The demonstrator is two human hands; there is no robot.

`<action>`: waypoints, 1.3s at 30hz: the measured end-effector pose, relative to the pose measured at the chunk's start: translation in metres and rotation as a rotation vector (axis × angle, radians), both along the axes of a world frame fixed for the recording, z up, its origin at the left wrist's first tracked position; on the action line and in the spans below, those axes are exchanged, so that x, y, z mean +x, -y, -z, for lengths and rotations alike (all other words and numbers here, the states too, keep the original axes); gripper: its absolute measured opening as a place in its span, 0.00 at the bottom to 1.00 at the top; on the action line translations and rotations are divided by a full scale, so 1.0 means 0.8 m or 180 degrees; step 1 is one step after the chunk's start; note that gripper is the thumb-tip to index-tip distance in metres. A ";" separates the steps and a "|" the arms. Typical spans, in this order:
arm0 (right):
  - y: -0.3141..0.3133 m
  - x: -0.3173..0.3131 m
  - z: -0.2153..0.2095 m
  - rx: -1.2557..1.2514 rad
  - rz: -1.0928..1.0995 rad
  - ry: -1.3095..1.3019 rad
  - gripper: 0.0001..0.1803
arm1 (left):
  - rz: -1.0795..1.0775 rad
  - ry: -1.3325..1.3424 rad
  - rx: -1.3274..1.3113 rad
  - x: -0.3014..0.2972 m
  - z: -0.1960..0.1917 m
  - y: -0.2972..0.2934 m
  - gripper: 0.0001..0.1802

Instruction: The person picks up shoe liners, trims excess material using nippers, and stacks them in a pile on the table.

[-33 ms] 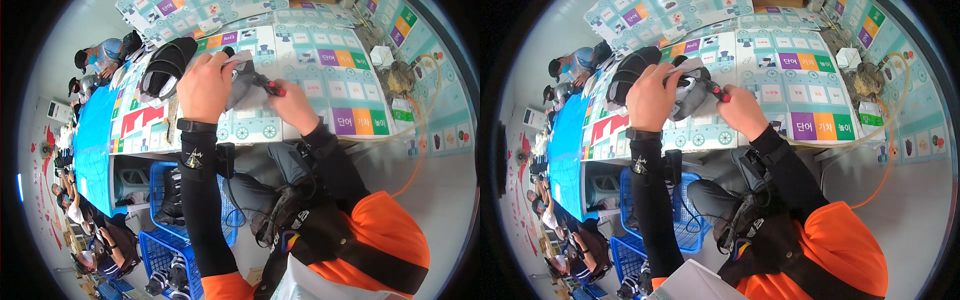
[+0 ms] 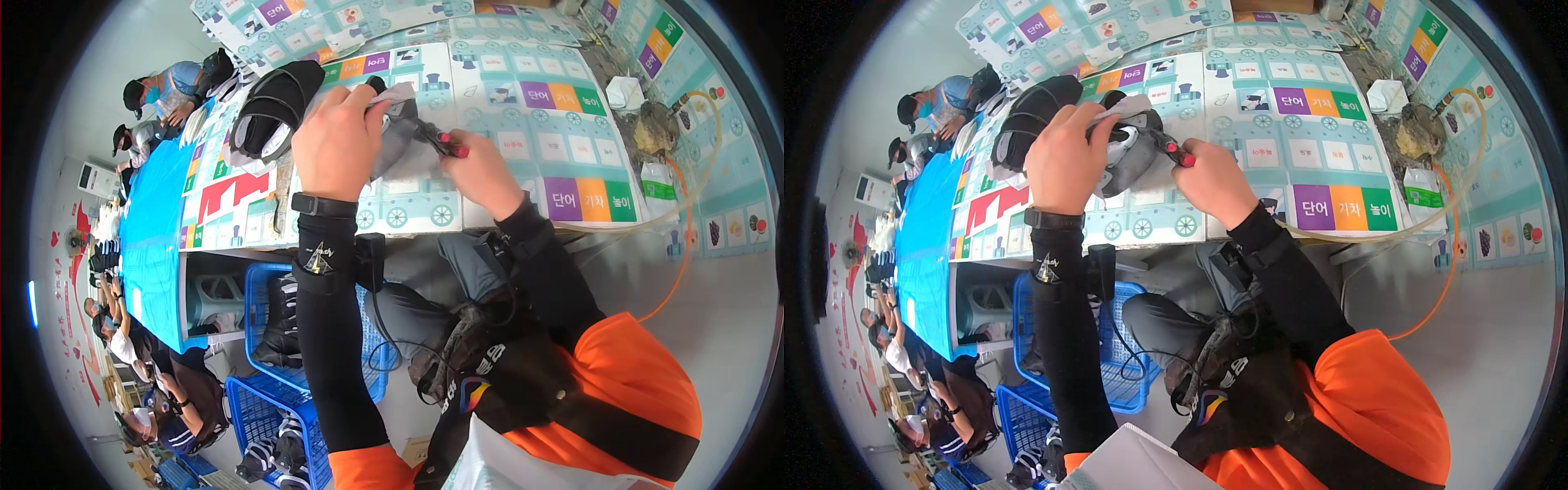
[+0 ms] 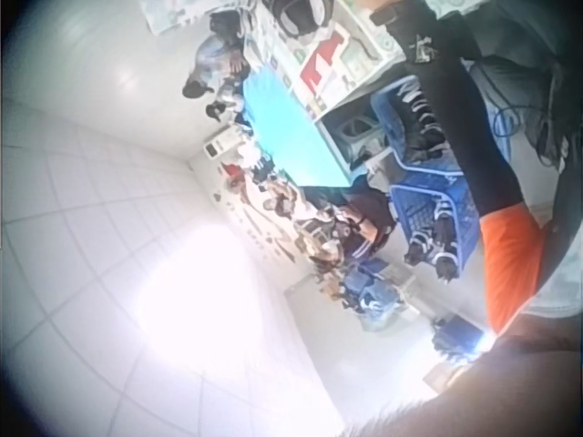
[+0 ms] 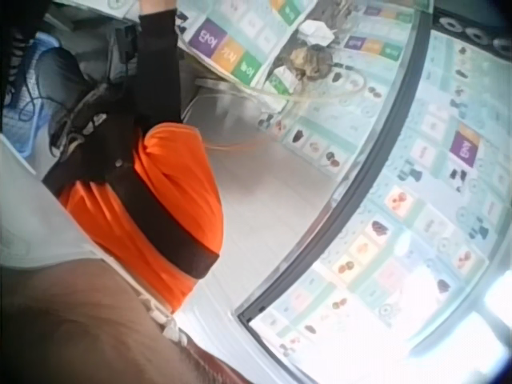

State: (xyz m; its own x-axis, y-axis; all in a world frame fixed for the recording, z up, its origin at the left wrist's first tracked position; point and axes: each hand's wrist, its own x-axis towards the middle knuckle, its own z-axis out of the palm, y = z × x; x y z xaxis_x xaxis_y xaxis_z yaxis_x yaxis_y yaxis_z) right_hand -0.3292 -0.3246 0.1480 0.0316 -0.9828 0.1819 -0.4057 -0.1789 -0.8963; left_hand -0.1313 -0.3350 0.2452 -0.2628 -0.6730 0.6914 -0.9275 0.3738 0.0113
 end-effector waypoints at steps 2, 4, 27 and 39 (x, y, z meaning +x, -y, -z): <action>0.003 -0.004 0.001 0.0067 -0.0457 -0.0201 0.13 | -0.0040 0.0029 0.0065 -0.001 0.001 -0.002 0.09; 0.001 -0.002 0.004 -0.0005 -0.0338 -0.0171 0.13 | -0.0048 0.0016 0.0055 -0.001 -0.001 -0.003 0.09; -0.011 0.006 0.013 0.0831 -0.1187 0.0482 0.16 | -0.0082 -0.0362 0.0076 0.031 0.008 -0.019 0.11; 0.128 -0.341 0.193 -0.1443 0.0928 -0.3005 0.29 | -0.1463 -0.3592 -0.0059 0.165 0.091 -0.298 0.14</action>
